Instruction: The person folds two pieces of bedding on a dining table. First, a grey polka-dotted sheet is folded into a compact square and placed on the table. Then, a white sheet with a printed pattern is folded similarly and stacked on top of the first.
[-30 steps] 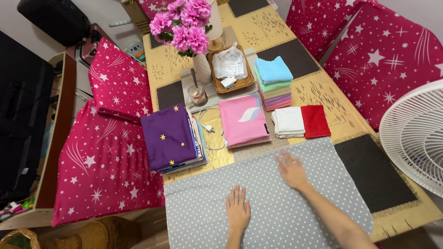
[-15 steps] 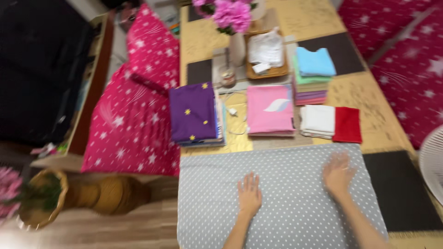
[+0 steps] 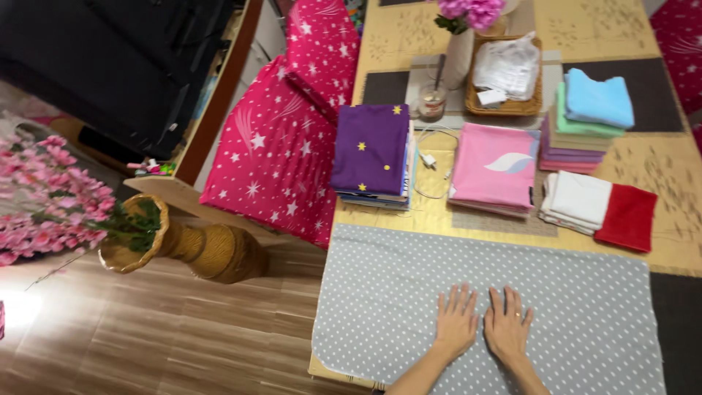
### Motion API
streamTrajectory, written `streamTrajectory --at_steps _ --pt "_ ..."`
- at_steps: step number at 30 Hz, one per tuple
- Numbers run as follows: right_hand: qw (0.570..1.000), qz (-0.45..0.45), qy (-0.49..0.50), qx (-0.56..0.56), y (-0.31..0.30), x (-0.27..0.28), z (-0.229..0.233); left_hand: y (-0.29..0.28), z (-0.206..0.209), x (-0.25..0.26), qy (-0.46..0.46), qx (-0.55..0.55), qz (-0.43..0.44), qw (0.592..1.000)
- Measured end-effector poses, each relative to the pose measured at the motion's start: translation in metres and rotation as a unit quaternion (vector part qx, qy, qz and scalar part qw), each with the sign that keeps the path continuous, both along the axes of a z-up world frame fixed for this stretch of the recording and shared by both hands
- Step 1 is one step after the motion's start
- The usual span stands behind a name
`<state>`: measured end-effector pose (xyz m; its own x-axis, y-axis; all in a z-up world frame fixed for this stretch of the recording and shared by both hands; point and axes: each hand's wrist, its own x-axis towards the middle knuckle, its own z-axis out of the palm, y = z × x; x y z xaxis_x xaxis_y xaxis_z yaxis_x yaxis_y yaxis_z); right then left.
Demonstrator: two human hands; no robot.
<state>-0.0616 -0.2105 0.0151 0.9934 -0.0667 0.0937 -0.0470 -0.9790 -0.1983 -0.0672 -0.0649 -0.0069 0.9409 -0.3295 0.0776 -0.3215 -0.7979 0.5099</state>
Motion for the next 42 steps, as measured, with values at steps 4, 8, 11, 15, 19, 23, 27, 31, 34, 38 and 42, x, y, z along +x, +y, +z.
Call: streamTrajectory --at_steps 4,8,11,15,19,23,27,31,34,38,42 --pt "0.996 0.012 -0.087 0.019 0.007 0.0 0.006 0.005 -0.004 0.039 -0.048 -0.025 -0.018 0.998" --pt "0.992 0.004 -0.123 0.003 0.011 0.001 0.012 0.036 -0.005 0.093 -0.076 -0.015 -0.026 0.997" --pt "0.991 0.001 -0.136 -0.002 0.016 0.001 0.016 0.076 -0.006 0.129 -0.036 -0.017 -0.004 0.999" --pt "0.994 -0.01 -0.107 -0.025 0.018 0.004 0.021 0.145 -0.008 0.154 -0.039 -0.011 0.071 0.997" --pt "0.993 -0.011 -0.114 -0.022 0.022 0.004 0.027 0.223 -0.006 0.167 0.003 0.058 0.112 0.992" --pt "0.992 -0.011 -0.122 -0.012 0.028 0.006 0.033 0.282 -0.002 0.181 -0.024 0.147 0.165 0.975" --pt "0.997 -0.024 -0.07 -0.035 0.032 0.007 0.04 0.324 -0.002 0.18 -0.011 0.181 0.242 0.953" --pt "0.997 -0.065 -0.03 -0.031 0.071 0.027 0.031 0.325 -0.004 0.171 -0.033 0.064 0.312 0.947" --pt "0.994 -0.031 0.046 0.093 0.143 0.056 0.004 0.298 -0.013 0.15 0.017 -0.066 0.163 0.984" --pt "0.984 0.157 0.083 0.002 0.256 0.106 -0.028 0.272 -0.016 0.137 -0.042 0.055 0.101 0.993" --pt "0.98 0.171 0.101 0.023 0.262 0.141 -0.026 0.28 -0.004 0.134 0.016 0.048 0.088 0.995"
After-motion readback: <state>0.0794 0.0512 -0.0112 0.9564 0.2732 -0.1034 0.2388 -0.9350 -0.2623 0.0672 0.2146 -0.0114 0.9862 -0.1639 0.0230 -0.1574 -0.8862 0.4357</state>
